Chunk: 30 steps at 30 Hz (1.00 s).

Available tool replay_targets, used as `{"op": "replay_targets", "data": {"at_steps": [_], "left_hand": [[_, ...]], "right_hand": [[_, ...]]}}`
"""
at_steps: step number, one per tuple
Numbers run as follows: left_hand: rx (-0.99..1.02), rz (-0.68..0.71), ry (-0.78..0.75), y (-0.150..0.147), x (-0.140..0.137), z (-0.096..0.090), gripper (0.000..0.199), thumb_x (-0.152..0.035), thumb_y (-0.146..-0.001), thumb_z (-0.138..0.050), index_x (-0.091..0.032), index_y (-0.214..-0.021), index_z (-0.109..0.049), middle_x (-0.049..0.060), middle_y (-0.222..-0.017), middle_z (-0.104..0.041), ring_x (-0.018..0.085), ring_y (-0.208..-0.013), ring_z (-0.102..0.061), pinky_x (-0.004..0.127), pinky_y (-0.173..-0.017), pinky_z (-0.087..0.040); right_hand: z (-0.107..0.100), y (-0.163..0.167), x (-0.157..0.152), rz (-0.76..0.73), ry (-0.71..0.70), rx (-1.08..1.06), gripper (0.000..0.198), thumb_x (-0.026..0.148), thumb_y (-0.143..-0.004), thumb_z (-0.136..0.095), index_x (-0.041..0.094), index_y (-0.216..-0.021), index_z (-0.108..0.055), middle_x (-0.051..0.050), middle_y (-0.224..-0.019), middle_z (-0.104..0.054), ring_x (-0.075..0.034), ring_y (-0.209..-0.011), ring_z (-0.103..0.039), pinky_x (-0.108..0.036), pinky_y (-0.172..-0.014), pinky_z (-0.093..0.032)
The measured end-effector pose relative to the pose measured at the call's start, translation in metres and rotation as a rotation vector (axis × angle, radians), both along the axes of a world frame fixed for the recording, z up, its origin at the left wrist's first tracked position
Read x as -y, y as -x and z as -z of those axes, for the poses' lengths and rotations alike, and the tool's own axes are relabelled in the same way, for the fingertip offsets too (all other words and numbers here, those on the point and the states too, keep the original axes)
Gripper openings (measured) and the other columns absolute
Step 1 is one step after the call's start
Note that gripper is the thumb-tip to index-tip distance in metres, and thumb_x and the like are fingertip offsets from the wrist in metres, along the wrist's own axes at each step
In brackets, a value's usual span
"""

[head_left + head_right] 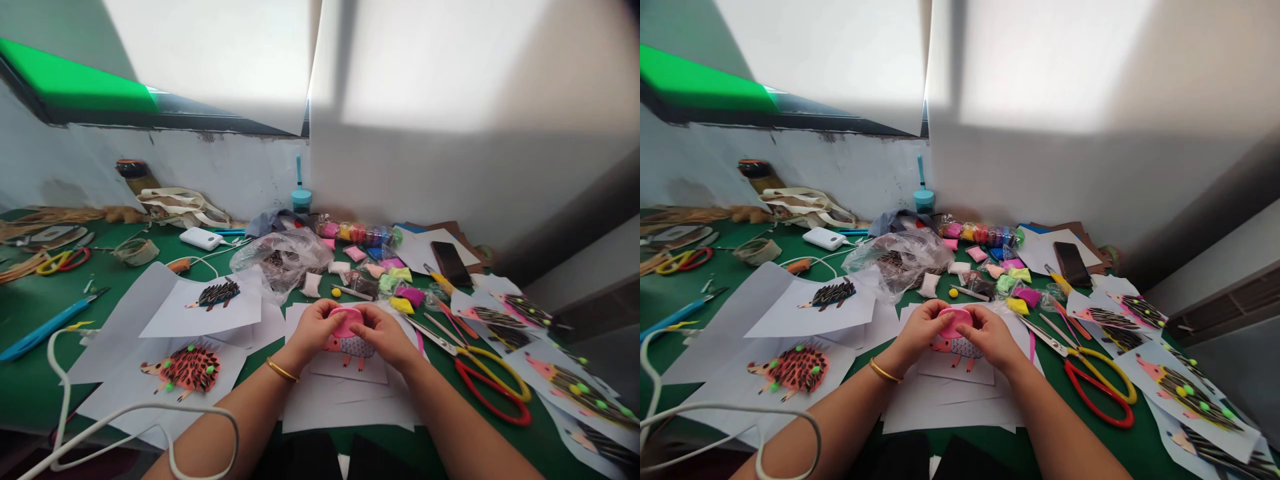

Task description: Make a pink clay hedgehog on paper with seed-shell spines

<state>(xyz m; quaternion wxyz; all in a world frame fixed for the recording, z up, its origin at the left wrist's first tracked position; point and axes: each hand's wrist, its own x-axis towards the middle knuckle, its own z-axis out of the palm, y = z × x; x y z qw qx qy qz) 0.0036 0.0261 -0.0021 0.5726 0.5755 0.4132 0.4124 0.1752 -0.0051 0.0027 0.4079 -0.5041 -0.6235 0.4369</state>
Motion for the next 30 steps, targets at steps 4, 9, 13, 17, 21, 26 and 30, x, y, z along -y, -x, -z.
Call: {"op": "replay_targets", "data": {"at_steps": [4,9,13,17,21,26,30], "left_hand": [[-0.024,0.037,-0.084,0.0,0.0,0.002,0.034,-0.037,-0.077,-0.065,-0.018,-0.105,-0.064,0.003,-0.087,-0.065,0.016,-0.078,-0.059,0.025,-0.07,-0.045],[-0.207,-0.031,-0.245,0.002,-0.002,-0.001,0.025,-0.038,-0.08,-0.06,-0.017,-0.078,-0.073,0.005,-0.079,-0.065,0.018,-0.078,-0.059,0.026,-0.07,-0.044],[-0.169,-0.004,-0.167,0.002,0.0,-0.003,0.031,-0.04,-0.078,-0.062,-0.018,-0.098,-0.071,0.005,-0.086,-0.068,0.018,-0.08,-0.06,0.028,-0.071,-0.045],[-0.222,-0.042,-0.216,0.001,0.003,-0.003,0.022,-0.037,-0.074,-0.066,-0.016,-0.082,-0.069,0.003,-0.079,-0.065,0.017,-0.075,-0.058,0.026,-0.068,-0.044],[-0.259,-0.083,-0.222,0.0,0.003,-0.002,0.018,-0.033,-0.078,-0.059,-0.016,-0.078,-0.064,0.002,-0.077,-0.061,0.015,-0.073,-0.055,0.025,-0.064,-0.043],[-0.154,-0.036,-0.187,-0.001,0.005,-0.004,0.033,-0.036,-0.076,-0.064,-0.018,-0.104,-0.062,0.004,-0.096,-0.064,0.017,-0.084,-0.059,0.027,-0.075,-0.046],[-0.231,-0.066,-0.194,0.0,0.005,-0.005,0.018,-0.033,-0.077,-0.061,-0.017,-0.08,-0.067,0.003,-0.081,-0.065,0.016,-0.075,-0.058,0.025,-0.066,-0.045]], "right_hand": [[-0.004,0.002,0.001,0.051,-0.022,0.084,0.025,0.035,-0.078,-0.062,0.02,-0.097,-0.064,-0.003,-0.092,-0.068,-0.02,-0.085,-0.06,-0.029,-0.072,-0.046],[-0.005,0.003,0.001,0.062,-0.05,0.148,0.019,0.033,-0.077,-0.062,0.019,-0.09,-0.063,-0.002,-0.086,-0.066,-0.018,-0.08,-0.058,-0.028,-0.07,-0.045],[-0.005,0.006,0.002,0.067,-0.049,0.156,0.018,0.033,-0.076,-0.062,0.019,-0.088,-0.062,0.0,-0.081,-0.064,-0.016,-0.075,-0.057,-0.026,-0.067,-0.043],[-0.006,0.009,0.004,0.062,-0.055,0.187,0.015,0.031,-0.075,-0.062,0.019,-0.084,-0.062,0.001,-0.077,-0.062,-0.016,-0.072,-0.055,-0.025,-0.064,-0.042],[-0.007,0.01,0.004,0.06,-0.074,0.186,0.013,0.03,-0.077,-0.059,0.019,-0.083,-0.062,0.0,-0.079,-0.063,-0.016,-0.074,-0.055,-0.025,-0.066,-0.042],[-0.004,0.011,0.004,0.054,-0.053,0.178,0.013,0.03,-0.08,-0.056,0.019,-0.084,-0.063,0.001,-0.075,-0.061,-0.015,-0.07,-0.054,-0.025,-0.063,-0.041],[-0.005,0.011,0.005,0.041,-0.038,0.178,0.013,0.03,-0.079,-0.057,0.019,-0.084,-0.063,0.001,-0.075,-0.062,-0.015,-0.07,-0.054,-0.025,-0.063,-0.041]]}}
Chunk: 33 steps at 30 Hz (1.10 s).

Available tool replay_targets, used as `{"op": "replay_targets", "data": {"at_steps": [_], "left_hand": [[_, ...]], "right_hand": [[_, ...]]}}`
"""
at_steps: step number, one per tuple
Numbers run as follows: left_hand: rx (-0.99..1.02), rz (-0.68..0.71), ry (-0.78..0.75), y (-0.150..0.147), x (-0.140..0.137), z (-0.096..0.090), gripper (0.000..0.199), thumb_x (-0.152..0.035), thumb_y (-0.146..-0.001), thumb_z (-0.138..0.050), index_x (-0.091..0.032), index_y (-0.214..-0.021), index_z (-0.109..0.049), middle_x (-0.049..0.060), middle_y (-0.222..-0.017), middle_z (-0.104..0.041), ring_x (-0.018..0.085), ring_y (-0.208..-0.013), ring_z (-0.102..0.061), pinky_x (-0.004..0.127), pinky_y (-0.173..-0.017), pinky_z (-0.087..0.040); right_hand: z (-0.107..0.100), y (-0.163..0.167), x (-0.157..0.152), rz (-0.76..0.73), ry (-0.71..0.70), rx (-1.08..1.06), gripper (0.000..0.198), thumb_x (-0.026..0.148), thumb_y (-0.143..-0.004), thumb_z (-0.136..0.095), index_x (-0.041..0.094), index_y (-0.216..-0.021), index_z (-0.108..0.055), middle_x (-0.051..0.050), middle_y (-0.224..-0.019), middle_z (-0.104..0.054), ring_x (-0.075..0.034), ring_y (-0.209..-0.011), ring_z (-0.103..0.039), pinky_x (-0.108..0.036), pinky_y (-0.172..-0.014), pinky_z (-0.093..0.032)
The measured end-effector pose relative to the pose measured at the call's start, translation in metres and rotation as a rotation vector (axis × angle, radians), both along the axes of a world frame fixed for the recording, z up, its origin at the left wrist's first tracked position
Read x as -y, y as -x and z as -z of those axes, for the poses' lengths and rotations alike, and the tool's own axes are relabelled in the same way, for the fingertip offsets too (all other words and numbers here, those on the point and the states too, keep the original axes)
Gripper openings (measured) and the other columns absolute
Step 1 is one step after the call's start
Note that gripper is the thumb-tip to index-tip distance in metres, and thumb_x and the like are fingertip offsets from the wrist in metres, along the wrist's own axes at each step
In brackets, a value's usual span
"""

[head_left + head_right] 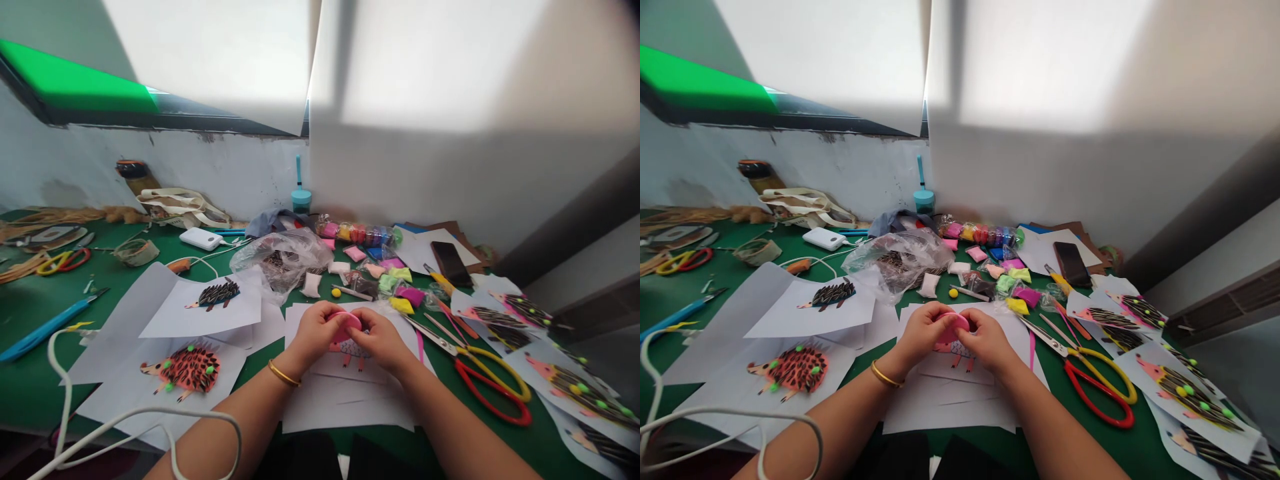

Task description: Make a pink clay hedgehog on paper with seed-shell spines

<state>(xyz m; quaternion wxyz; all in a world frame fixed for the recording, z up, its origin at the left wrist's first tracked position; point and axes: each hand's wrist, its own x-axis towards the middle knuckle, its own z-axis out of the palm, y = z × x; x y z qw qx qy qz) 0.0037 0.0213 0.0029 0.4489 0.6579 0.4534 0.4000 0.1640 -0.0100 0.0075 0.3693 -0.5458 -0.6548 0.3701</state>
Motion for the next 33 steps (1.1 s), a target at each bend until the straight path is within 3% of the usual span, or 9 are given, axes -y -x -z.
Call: {"op": "replay_targets", "data": {"at_steps": [4,7,11,14,18,23,29,33], "left_hand": [[0.08,0.011,0.101,-0.0002,0.0016,-0.0004,0.024,-0.037,-0.08,-0.056,-0.016,-0.088,-0.065,0.002,-0.076,-0.063,0.014,-0.066,-0.056,0.023,-0.056,-0.043],[0.073,0.025,0.007,-0.0006,0.0039,-0.0018,0.025,-0.037,-0.079,-0.059,-0.019,-0.095,-0.066,0.002,-0.084,-0.064,0.015,-0.076,-0.059,0.026,-0.067,-0.047],[0.016,0.033,-0.099,-0.0003,0.0022,-0.002,0.018,-0.034,-0.078,-0.061,-0.019,-0.078,-0.07,0.004,-0.082,-0.066,0.017,-0.081,-0.059,0.028,-0.076,-0.045],[0.098,0.046,0.04,-0.0004,-0.0014,0.0007,0.024,-0.037,-0.08,-0.059,-0.016,-0.083,-0.07,0.005,-0.083,-0.068,0.018,-0.078,-0.06,0.028,-0.07,-0.046],[0.235,0.119,0.159,-0.0017,-0.0039,0.0056,0.041,-0.038,-0.072,-0.069,-0.015,-0.106,-0.063,0.006,-0.095,-0.068,0.018,-0.083,-0.061,0.027,-0.072,-0.047],[0.257,0.088,0.193,-0.001,-0.005,0.0066,0.031,-0.035,-0.071,-0.07,-0.013,-0.092,-0.063,0.004,-0.084,-0.066,0.015,-0.074,-0.059,0.024,-0.066,-0.046],[0.28,0.115,0.171,-0.0009,-0.0043,0.0037,0.034,-0.037,-0.073,-0.069,-0.013,-0.096,-0.064,0.006,-0.091,-0.066,0.017,-0.083,-0.06,0.026,-0.074,-0.046],[0.217,0.1,0.191,-0.0007,-0.004,0.0039,0.029,-0.038,-0.07,-0.071,-0.013,-0.081,-0.062,0.001,-0.074,-0.061,0.013,-0.068,-0.055,0.022,-0.061,-0.043]], "right_hand": [[-0.0015,-0.0012,-0.0003,-0.002,-0.007,-0.023,0.017,0.033,-0.08,-0.058,0.018,-0.085,-0.064,0.0,-0.077,-0.064,-0.015,-0.071,-0.055,-0.025,-0.063,-0.041],[-0.0018,-0.0005,-0.0002,-0.005,-0.007,0.009,0.02,0.035,-0.082,-0.056,0.018,-0.083,-0.066,-0.001,-0.077,-0.065,-0.016,-0.07,-0.056,-0.025,-0.063,-0.041],[-0.0012,0.0009,0.0005,-0.035,-0.005,0.015,0.021,0.036,-0.082,-0.056,0.019,-0.084,-0.067,-0.001,-0.078,-0.066,-0.017,-0.072,-0.057,-0.026,-0.064,-0.042],[0.0001,-0.001,0.0,-0.036,-0.014,-0.037,0.022,0.037,-0.084,-0.054,0.019,-0.087,-0.066,-0.002,-0.084,-0.067,-0.018,-0.078,-0.059,-0.028,-0.069,-0.045],[0.0039,-0.0056,-0.0021,0.026,-0.014,-0.145,0.027,0.042,-0.084,-0.053,0.018,-0.092,-0.064,-0.004,-0.089,-0.067,-0.02,-0.082,-0.061,-0.029,-0.072,-0.048],[0.0051,-0.0057,-0.0029,-0.003,0.014,-0.238,0.034,0.046,-0.084,-0.055,0.018,-0.102,-0.063,-0.005,-0.095,-0.068,-0.021,-0.087,-0.062,-0.031,-0.075,-0.049],[0.0005,-0.0027,-0.0006,0.022,0.018,-0.073,0.031,0.045,-0.081,-0.057,0.018,-0.093,-0.068,-0.005,-0.084,-0.07,-0.022,-0.077,-0.063,-0.032,-0.067,-0.049],[0.0001,-0.0029,0.0001,0.01,0.027,-0.05,0.028,0.042,-0.08,-0.057,0.02,-0.092,-0.069,-0.005,-0.08,-0.069,-0.022,-0.074,-0.062,-0.032,-0.064,-0.049]]}}
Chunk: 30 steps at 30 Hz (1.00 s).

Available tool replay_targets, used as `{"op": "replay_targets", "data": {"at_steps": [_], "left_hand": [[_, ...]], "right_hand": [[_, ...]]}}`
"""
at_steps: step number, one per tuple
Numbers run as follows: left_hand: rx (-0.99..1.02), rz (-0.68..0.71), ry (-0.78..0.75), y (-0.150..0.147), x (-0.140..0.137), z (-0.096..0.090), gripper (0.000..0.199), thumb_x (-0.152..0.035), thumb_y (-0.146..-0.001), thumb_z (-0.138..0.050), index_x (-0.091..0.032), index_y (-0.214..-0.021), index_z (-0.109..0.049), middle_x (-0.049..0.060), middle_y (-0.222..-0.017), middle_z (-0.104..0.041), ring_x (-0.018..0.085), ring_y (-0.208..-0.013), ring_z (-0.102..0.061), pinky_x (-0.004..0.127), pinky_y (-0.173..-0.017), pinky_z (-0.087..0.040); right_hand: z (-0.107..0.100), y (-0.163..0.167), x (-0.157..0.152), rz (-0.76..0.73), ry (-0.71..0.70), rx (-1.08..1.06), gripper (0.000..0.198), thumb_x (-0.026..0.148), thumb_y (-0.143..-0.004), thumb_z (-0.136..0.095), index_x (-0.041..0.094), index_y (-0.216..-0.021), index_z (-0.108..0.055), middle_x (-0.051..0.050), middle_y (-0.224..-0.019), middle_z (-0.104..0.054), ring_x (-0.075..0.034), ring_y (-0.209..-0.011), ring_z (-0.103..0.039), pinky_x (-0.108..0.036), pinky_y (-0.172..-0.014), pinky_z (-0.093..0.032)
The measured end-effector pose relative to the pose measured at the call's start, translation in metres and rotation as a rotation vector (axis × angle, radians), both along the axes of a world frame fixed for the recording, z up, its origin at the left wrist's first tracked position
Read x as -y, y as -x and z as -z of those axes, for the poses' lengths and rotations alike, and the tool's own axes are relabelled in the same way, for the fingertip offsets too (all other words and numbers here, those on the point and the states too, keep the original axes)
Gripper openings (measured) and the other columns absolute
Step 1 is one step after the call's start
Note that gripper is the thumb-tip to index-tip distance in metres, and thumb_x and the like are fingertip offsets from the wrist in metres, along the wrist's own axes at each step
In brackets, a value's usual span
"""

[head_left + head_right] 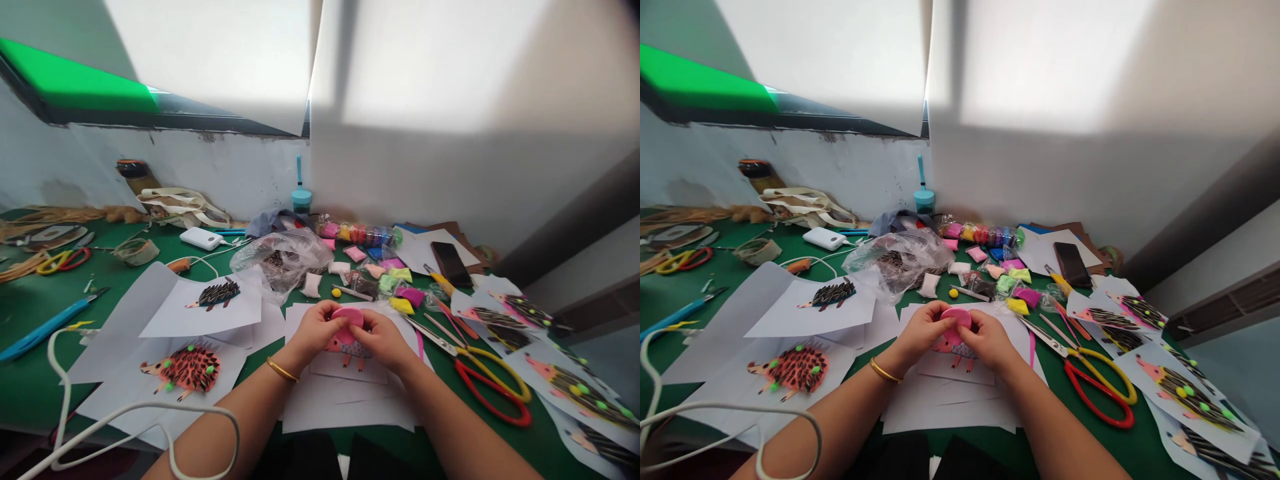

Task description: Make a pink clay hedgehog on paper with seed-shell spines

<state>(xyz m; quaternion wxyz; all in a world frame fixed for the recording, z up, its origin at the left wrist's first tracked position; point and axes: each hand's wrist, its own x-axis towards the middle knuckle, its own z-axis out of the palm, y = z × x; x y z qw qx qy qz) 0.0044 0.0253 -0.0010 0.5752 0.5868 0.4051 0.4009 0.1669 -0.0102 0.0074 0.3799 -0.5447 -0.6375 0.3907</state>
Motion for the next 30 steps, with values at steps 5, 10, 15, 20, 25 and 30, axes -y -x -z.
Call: {"op": "replay_targets", "data": {"at_steps": [5,10,15,20,25,30], "left_hand": [[0.072,-0.013,0.013,-0.0001,0.0004,-0.0014,0.028,-0.038,-0.073,-0.069,-0.014,-0.084,-0.061,0.001,-0.078,-0.062,0.013,-0.072,-0.057,0.023,-0.065,-0.044],[0.022,0.001,-0.04,-0.0006,0.0026,-0.0029,0.036,-0.036,-0.072,-0.069,-0.017,-0.103,-0.063,0.006,-0.099,-0.066,0.019,-0.089,-0.06,0.028,-0.078,-0.047],[-0.034,-0.036,-0.033,0.0011,0.0018,-0.0021,0.025,-0.037,-0.076,-0.065,-0.014,-0.086,-0.066,0.004,-0.08,-0.066,0.016,-0.074,-0.059,0.025,-0.066,-0.047],[-0.057,-0.007,-0.114,0.0022,0.0012,-0.004,0.03,-0.037,-0.079,-0.062,-0.017,-0.101,-0.068,0.007,-0.098,-0.068,0.019,-0.09,-0.061,0.029,-0.079,-0.047],[-0.113,-0.067,-0.141,0.0035,-0.0021,-0.0031,0.025,-0.039,-0.077,-0.064,-0.015,-0.078,-0.071,0.005,-0.08,-0.067,0.018,-0.078,-0.06,0.027,-0.071,-0.047],[-0.016,0.023,-0.046,0.0033,-0.0018,-0.001,0.038,-0.042,-0.078,-0.063,-0.017,-0.107,-0.067,0.004,-0.082,-0.068,0.015,-0.072,-0.06,0.025,-0.064,-0.046]], "right_hand": [[-0.0007,-0.0013,-0.002,-0.018,-0.022,-0.008,0.03,0.042,-0.082,-0.056,0.018,-0.097,-0.067,-0.005,-0.089,-0.069,-0.021,-0.083,-0.061,-0.03,-0.07,-0.047],[-0.001,-0.0003,-0.002,-0.036,-0.023,0.09,0.029,0.043,-0.085,-0.051,0.018,-0.08,-0.065,-0.001,-0.073,-0.064,-0.017,-0.068,-0.055,-0.026,-0.059,-0.04],[-0.0006,0.0011,-0.0007,-0.067,-0.038,0.088,0.023,0.038,-0.086,-0.052,0.019,-0.08,-0.062,0.001,-0.073,-0.061,-0.015,-0.068,-0.053,-0.024,-0.059,-0.038],[-0.0007,-0.0015,-0.0005,-0.031,-0.055,0.101,0.021,0.037,-0.086,-0.051,0.02,-0.079,-0.06,0.001,-0.073,-0.062,-0.016,-0.068,-0.054,-0.025,-0.059,-0.039],[0.0002,-0.0007,-0.0003,-0.041,-0.042,0.093,0.02,0.037,-0.085,-0.051,0.02,-0.083,-0.062,-0.001,-0.075,-0.064,-0.017,-0.069,-0.057,-0.026,-0.059,-0.041],[0.0062,-0.0021,-0.0032,0.087,-0.069,0.036,0.02,0.039,-0.081,-0.057,0.02,-0.088,-0.057,-0.001,-0.077,-0.062,-0.016,-0.069,-0.056,-0.026,-0.06,-0.043]]}}
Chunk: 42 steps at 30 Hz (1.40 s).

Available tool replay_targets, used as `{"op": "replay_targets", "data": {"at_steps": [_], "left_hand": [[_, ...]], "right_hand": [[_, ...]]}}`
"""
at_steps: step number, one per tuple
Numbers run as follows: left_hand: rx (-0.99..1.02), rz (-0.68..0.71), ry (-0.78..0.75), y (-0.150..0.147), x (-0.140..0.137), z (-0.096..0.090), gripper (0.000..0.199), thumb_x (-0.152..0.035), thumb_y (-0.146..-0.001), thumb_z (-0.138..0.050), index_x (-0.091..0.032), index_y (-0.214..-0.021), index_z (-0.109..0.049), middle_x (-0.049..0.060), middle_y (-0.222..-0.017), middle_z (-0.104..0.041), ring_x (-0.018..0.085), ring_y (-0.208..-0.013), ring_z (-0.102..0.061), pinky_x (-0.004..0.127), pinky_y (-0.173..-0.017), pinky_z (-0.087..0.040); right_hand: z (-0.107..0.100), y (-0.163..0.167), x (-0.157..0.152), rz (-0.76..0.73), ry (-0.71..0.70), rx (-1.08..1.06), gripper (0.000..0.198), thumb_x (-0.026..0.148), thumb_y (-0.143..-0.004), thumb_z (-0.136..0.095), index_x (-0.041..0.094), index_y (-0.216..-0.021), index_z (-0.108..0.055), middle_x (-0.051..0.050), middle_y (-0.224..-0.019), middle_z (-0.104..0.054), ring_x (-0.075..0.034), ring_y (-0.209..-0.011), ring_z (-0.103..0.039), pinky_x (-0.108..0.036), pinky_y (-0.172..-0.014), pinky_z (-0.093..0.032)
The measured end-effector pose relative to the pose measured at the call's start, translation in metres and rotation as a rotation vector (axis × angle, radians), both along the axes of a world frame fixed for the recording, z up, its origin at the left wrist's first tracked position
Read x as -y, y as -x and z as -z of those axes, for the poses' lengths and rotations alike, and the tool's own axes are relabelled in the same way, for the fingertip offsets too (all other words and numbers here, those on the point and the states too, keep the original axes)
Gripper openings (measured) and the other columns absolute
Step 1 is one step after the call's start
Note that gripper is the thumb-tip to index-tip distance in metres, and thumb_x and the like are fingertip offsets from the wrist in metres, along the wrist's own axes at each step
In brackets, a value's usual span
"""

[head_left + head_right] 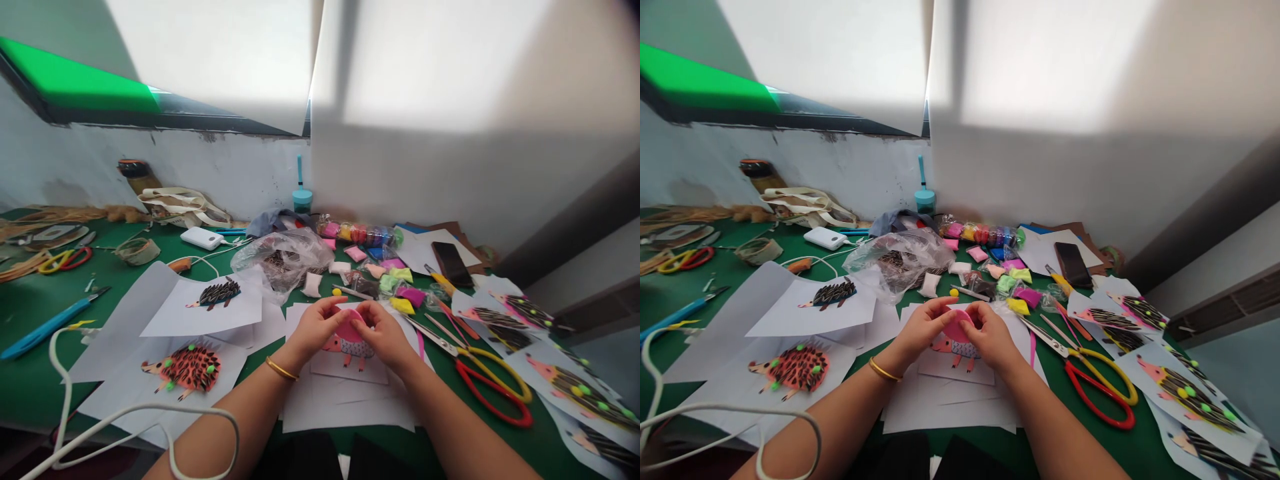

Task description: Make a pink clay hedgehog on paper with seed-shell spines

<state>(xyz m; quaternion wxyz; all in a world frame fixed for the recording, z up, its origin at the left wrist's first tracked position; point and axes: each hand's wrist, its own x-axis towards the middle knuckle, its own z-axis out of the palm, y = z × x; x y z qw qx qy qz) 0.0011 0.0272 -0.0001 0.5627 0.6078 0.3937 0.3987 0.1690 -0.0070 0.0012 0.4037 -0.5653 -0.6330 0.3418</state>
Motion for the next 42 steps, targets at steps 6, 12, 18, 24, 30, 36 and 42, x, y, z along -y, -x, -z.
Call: {"op": "replay_targets", "data": {"at_steps": [6,12,18,24,30,36,42], "left_hand": [[-0.07,-0.057,-0.015,-0.001,-0.001,0.0,0.028,-0.04,-0.079,-0.061,-0.013,-0.084,-0.069,0.005,-0.08,-0.067,0.016,-0.072,-0.059,0.024,-0.063,-0.044],[-0.011,-0.01,0.002,-0.002,0.005,-0.006,0.038,-0.036,-0.08,-0.058,-0.017,-0.113,-0.063,0.006,-0.097,-0.068,0.018,-0.083,-0.061,0.027,-0.071,-0.047],[-0.233,-0.092,-0.183,-0.001,0.004,-0.004,0.021,-0.035,-0.078,-0.059,-0.018,-0.082,-0.072,0.005,-0.081,-0.067,0.018,-0.077,-0.06,0.026,-0.069,-0.045],[-0.088,-0.103,-0.056,-0.001,-0.001,0.001,0.028,-0.039,-0.082,-0.054,-0.014,-0.087,-0.067,0.004,-0.081,-0.066,0.016,-0.074,-0.058,0.024,-0.065,-0.044],[-0.107,-0.073,-0.101,-0.002,-0.001,0.007,0.037,-0.034,-0.069,-0.071,-0.016,-0.1,-0.061,0.003,-0.095,-0.063,0.016,-0.084,-0.058,0.025,-0.073,-0.047],[-0.116,-0.009,-0.042,-0.003,0.001,0.008,0.041,-0.035,-0.069,-0.071,-0.017,-0.104,-0.061,0.003,-0.094,-0.063,0.014,-0.075,-0.058,0.023,-0.061,-0.049],[-0.164,0.051,0.026,-0.002,0.006,0.003,0.036,-0.04,-0.067,-0.072,-0.017,-0.094,-0.067,0.002,-0.083,-0.062,0.013,-0.065,-0.057,0.019,-0.047,-0.045]], "right_hand": [[0.0,-0.001,0.001,-0.068,-0.015,-0.035,0.021,0.04,-0.083,-0.056,0.02,-0.088,-0.059,-0.001,-0.082,-0.063,-0.016,-0.073,-0.057,-0.027,-0.065,-0.044],[-0.002,-0.001,0.001,-0.067,-0.002,-0.004,0.019,0.036,-0.085,-0.053,0.02,-0.088,-0.063,-0.002,-0.084,-0.065,-0.017,-0.076,-0.058,-0.027,-0.067,-0.043],[-0.007,0.001,0.002,-0.085,-0.024,0.03,0.016,0.033,-0.083,-0.055,0.02,-0.087,-0.064,-0.001,-0.083,-0.066,-0.017,-0.077,-0.058,-0.026,-0.067,-0.043],[-0.003,-0.002,0.001,-0.085,0.032,-0.04,0.021,0.036,-0.082,-0.057,0.019,-0.092,-0.063,-0.003,-0.088,-0.066,-0.018,-0.079,-0.059,-0.027,-0.068,-0.044],[0.0,-0.003,-0.001,-0.079,0.041,-0.137,0.024,0.04,-0.084,-0.055,0.02,-0.095,-0.063,-0.004,-0.092,-0.066,-0.019,-0.081,-0.059,-0.028,-0.07,-0.045],[0.0,-0.003,-0.001,-0.052,-0.011,-0.092,0.027,0.042,-0.087,-0.05,0.018,-0.08,-0.062,-0.002,-0.078,-0.062,-0.017,-0.074,-0.056,-0.027,-0.067,-0.043],[0.001,-0.005,0.0,-0.038,-0.042,-0.039,0.028,0.04,-0.088,-0.048,0.018,-0.077,-0.062,-0.002,-0.075,-0.061,-0.017,-0.072,-0.056,-0.027,-0.066,-0.042]]}}
